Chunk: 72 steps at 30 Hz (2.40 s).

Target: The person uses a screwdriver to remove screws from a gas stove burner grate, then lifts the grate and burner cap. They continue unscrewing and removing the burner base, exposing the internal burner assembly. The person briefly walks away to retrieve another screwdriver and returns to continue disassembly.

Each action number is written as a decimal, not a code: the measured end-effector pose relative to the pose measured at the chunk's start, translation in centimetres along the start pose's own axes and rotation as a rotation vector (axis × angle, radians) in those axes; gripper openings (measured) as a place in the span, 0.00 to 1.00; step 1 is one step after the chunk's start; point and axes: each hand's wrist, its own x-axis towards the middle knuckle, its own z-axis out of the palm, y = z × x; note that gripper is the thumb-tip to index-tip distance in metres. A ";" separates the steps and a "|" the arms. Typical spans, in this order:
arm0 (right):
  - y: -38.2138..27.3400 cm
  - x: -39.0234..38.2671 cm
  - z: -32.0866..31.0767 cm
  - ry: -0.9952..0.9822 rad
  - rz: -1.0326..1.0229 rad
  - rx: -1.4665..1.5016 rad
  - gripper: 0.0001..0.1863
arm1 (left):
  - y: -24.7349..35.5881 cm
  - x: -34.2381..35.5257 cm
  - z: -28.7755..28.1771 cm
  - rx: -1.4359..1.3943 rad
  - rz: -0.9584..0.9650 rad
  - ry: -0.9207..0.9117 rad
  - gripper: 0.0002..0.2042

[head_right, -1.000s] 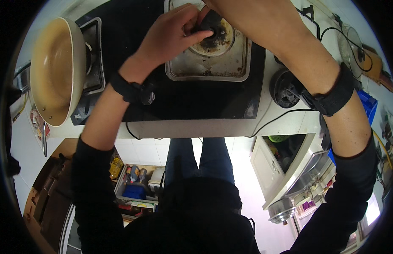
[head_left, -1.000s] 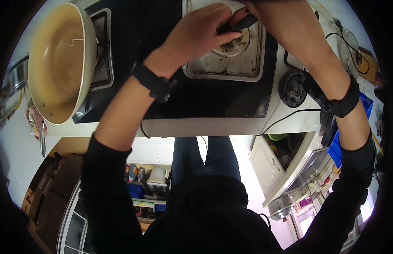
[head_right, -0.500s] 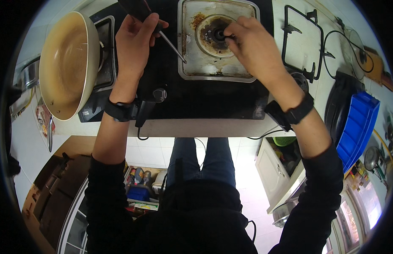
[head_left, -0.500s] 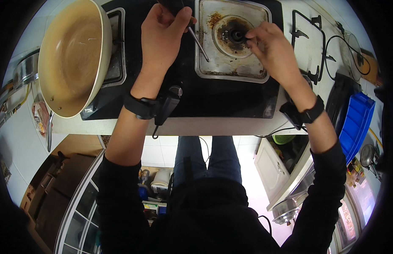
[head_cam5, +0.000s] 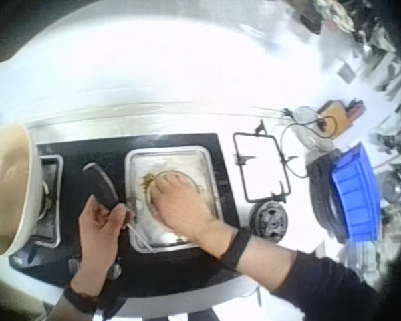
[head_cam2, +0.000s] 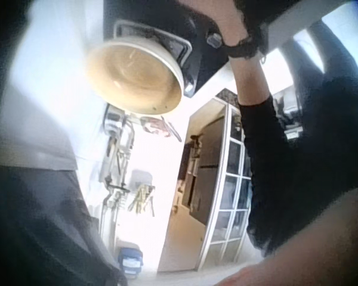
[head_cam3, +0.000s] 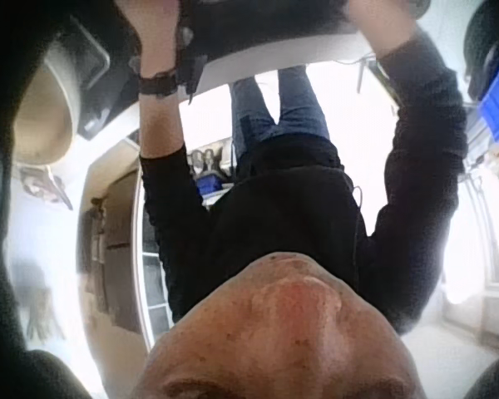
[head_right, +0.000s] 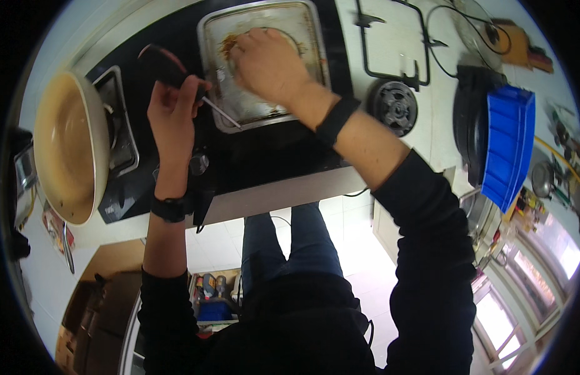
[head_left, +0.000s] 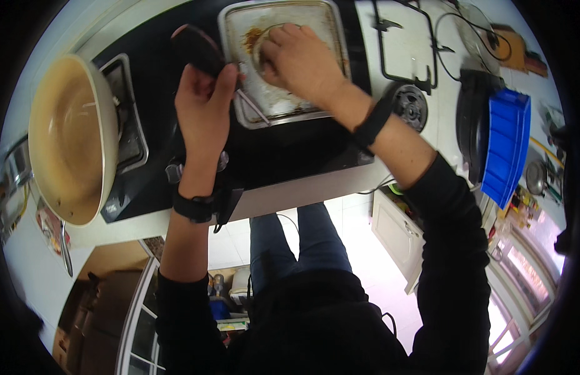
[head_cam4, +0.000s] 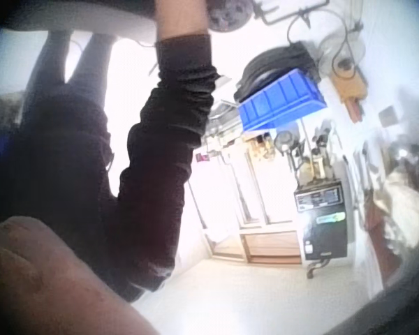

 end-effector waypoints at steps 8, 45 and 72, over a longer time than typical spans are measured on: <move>6.2 -16.2 -7.1 0.018 0.707 0.461 0.08 | -0.5 -1.9 4.5 -0.069 -0.068 -0.138 0.11; 2.8 -0.6 -12.6 -0.001 0.285 0.506 0.15 | 2.5 5.6 6.0 0.369 0.423 -0.612 0.10; 4.6 1.0 -15.9 -0.851 0.856 0.604 0.22 | -1.2 -2.5 2.8 0.058 0.072 -0.111 0.13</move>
